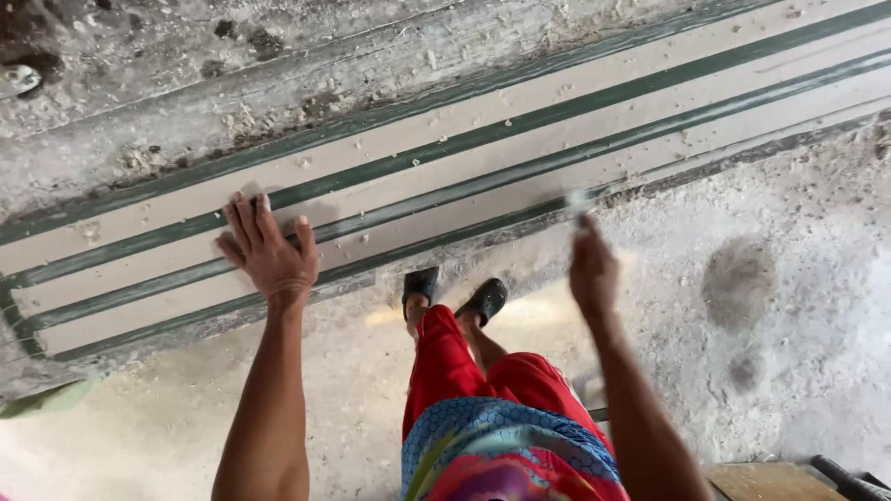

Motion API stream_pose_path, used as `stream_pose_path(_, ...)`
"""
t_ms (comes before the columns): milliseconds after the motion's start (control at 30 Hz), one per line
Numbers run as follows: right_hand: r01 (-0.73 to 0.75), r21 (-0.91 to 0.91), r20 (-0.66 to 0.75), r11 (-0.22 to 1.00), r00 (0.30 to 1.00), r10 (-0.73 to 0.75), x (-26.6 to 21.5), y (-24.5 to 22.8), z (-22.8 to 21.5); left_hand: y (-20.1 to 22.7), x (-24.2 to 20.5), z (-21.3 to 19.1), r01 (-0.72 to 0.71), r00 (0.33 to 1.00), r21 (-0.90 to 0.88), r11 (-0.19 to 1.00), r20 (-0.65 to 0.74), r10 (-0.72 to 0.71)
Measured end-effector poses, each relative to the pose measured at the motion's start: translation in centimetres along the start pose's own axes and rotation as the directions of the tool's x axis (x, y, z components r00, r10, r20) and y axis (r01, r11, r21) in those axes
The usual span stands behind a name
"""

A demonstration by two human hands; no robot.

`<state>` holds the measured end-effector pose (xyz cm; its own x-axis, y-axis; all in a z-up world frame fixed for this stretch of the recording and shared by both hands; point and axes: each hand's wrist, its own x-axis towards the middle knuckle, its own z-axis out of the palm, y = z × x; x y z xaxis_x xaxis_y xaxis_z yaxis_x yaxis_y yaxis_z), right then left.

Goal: Scraping dried residue or adhesive off construction profiles using a metal hand scraper.

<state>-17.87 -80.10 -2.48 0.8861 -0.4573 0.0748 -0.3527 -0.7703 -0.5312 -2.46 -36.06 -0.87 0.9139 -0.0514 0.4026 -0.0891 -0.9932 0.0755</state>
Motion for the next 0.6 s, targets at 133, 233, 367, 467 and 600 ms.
stream_pose_path(133, 0.337, 0.157, 0.117, 0.928, 0.927, -0.356, -5.0, -10.7, 4.4, -0.5, -0.4, 0.7, 0.005, 1.0, -0.007, 1.0, 0.016, -0.005)
stream_pose_path(233, 0.369, 0.015, 0.185, 0.929, 0.912, -0.365, -4.5, -16.2, 2.3, -0.7, -0.2, 1.1, -0.001, 1.0, -0.009, 1.0, 0.012, 0.001)
stream_pose_path(367, 0.416, 0.051, 0.117, 0.908, 0.9, -0.419, -1.3, -4.1, 3.2, -0.4, 0.0, 0.5, -0.001, 0.999, -0.02, 1.0, 0.035, 0.002)
stream_pose_path(467, -0.053, 0.083, 0.025, 0.995, 0.998, 0.051, 1.5, -0.2, -2.2, 0.0, -0.2, 0.6, 0.014, 1.0, 0.0, 1.0, -0.007, -0.014)
stream_pose_path(600, 0.398, 0.192, -0.003, 0.897, 0.914, -0.405, -1.0, -3.3, 1.2, 0.2, -0.4, 0.2, 0.009, 1.0, -0.01, 1.0, 0.02, -0.009)
